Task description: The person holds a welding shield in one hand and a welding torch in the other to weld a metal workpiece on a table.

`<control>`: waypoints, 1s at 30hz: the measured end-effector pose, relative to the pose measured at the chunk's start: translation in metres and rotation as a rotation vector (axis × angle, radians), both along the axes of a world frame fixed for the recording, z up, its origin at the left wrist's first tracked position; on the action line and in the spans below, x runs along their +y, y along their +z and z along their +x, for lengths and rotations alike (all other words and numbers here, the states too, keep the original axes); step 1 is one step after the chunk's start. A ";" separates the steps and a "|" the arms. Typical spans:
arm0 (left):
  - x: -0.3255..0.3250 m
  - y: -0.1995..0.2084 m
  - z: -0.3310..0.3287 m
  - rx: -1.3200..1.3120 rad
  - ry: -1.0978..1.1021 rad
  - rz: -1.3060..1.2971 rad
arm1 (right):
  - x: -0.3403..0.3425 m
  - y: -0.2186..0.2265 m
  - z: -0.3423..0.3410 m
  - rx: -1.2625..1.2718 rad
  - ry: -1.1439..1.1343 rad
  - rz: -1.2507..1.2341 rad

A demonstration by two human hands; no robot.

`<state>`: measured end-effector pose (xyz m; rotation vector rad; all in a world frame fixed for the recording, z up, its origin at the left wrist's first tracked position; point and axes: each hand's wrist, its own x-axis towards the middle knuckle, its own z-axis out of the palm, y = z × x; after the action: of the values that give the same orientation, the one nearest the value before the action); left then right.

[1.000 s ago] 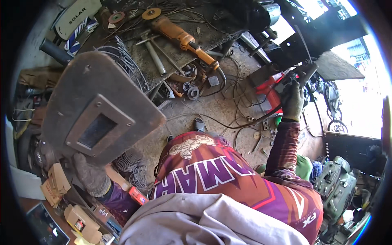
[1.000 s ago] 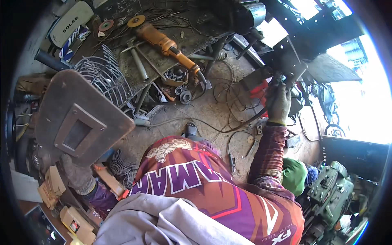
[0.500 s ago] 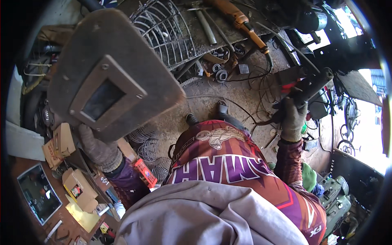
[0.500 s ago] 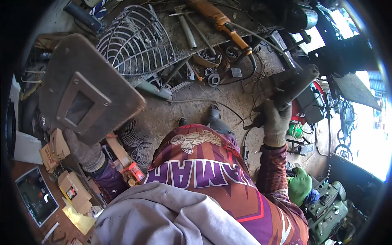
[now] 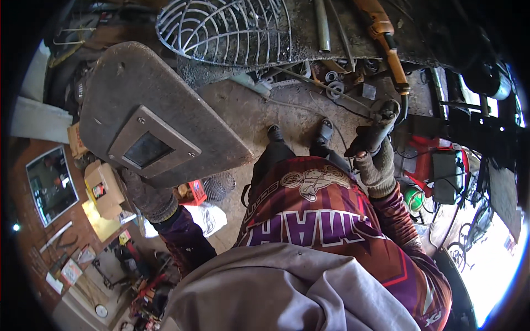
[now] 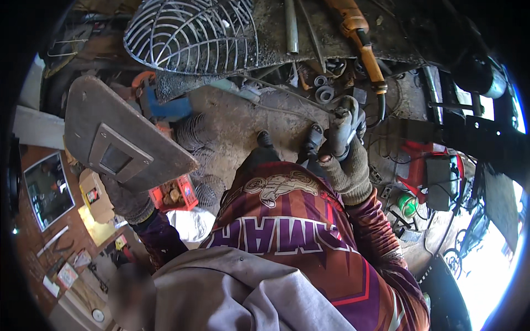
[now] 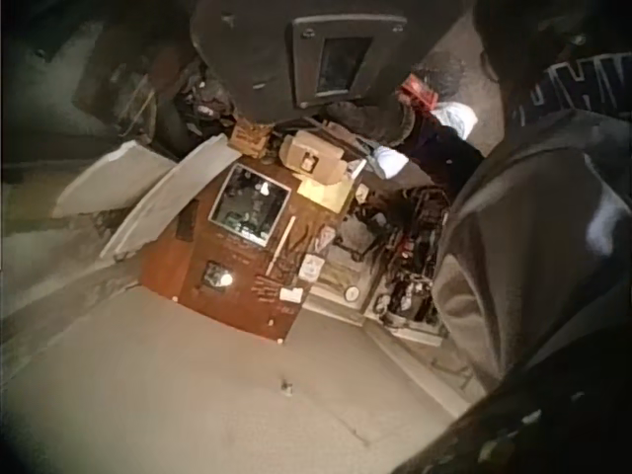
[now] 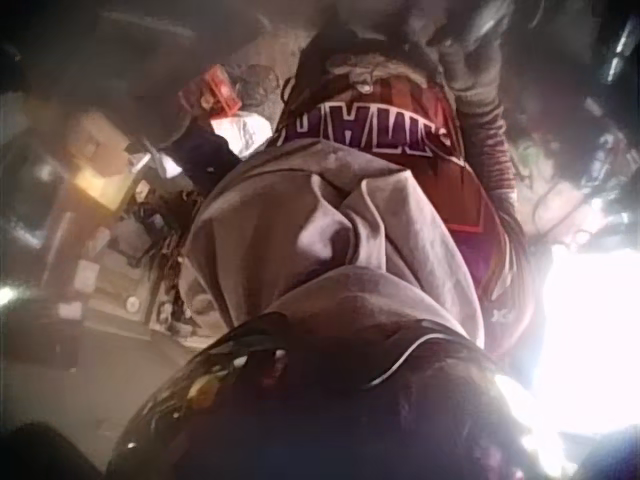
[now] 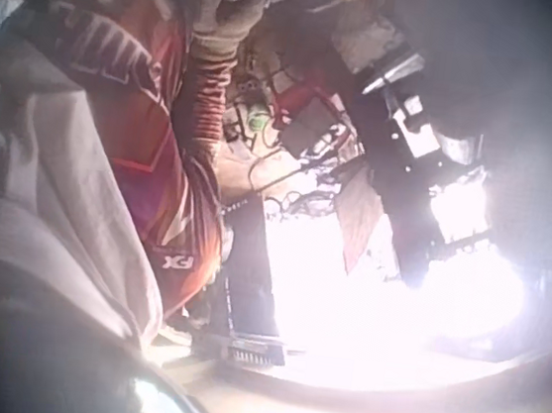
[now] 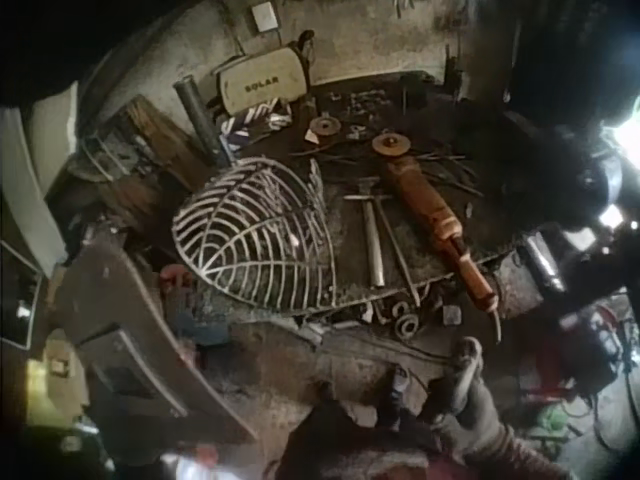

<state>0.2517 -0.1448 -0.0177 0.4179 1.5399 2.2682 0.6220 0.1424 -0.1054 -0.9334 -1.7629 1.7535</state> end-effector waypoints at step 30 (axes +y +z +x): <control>0.020 -0.026 0.015 -0.070 -0.017 -0.103 | 0.020 -0.013 -0.009 -0.025 -0.067 -0.126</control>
<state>0.2668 -0.1246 -0.0438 0.3180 1.6031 2.1559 0.6130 0.1623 -0.1185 -1.0578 -1.6326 1.8348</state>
